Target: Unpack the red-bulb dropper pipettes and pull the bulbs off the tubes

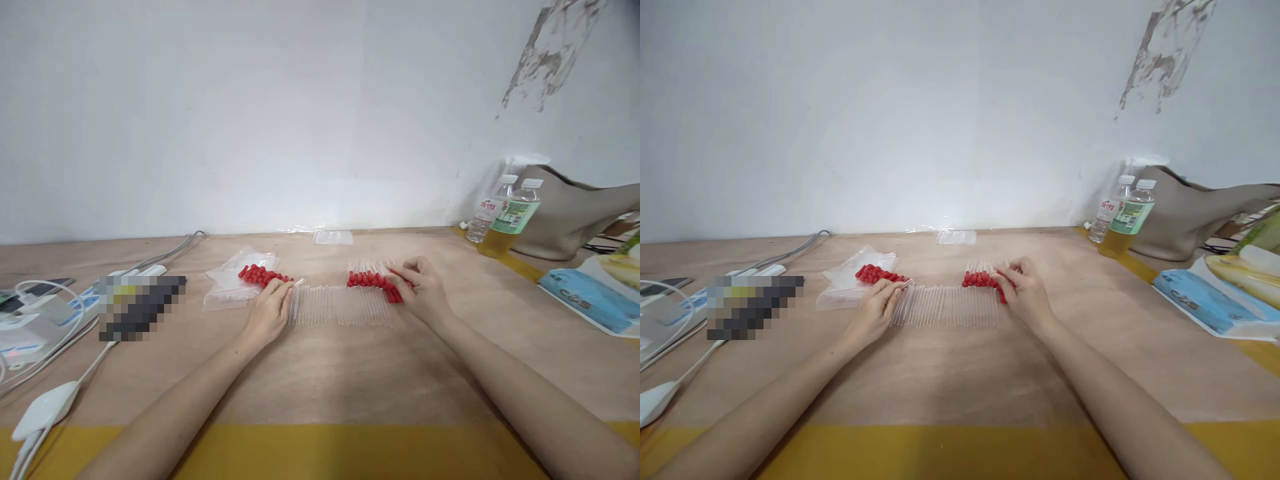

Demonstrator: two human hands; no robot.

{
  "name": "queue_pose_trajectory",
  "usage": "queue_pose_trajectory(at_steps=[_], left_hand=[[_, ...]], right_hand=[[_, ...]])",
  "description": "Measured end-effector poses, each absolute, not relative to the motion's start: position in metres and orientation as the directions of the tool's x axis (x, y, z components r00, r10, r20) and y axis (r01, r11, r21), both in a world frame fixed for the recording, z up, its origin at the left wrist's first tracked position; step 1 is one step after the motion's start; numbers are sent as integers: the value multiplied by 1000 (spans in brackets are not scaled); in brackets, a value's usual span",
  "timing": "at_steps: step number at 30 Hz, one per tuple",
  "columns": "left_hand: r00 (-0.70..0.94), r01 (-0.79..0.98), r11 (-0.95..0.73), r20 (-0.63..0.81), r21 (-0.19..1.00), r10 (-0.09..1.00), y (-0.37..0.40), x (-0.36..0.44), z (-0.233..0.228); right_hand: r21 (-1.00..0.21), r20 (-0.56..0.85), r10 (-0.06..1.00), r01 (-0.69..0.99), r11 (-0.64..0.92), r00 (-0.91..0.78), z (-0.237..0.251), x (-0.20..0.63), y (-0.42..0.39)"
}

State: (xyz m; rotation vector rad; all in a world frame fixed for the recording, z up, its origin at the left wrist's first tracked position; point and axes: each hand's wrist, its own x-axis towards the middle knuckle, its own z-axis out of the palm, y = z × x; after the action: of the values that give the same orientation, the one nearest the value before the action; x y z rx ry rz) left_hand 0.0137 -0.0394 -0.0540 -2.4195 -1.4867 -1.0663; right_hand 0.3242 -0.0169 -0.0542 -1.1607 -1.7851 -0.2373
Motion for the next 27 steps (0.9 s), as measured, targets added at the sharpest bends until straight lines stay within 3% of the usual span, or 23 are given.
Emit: queue_pose_trajectory(at_steps=[5, 7, 11, 17, 27], left_hand=[[308, 829, -533, 655, 170, 690, -27, 19, -64], [308, 824, -543, 678, 160, 667, -23, 20, -68], [341, 799, -586, 702, 134, 626, -17, 21, -71], [416, 783, -618, 680, 71, 604, -18, 24, -74], [380, 793, -591, 642, 144, 666, -26, 25, -77]], right_hand=[[-559, 495, 865, 793, 243, 84, -56, 361, 11], [-642, 361, 924, 752, 150, 124, -58, 372, 17], [-735, 246, 952, 675, 63, 180, -60, 378, 17], [-754, 172, 975, 656, 37, 143, -64, 372, 14], [-747, 97, 990, 665, 2, 105, -69, 374, 19]])
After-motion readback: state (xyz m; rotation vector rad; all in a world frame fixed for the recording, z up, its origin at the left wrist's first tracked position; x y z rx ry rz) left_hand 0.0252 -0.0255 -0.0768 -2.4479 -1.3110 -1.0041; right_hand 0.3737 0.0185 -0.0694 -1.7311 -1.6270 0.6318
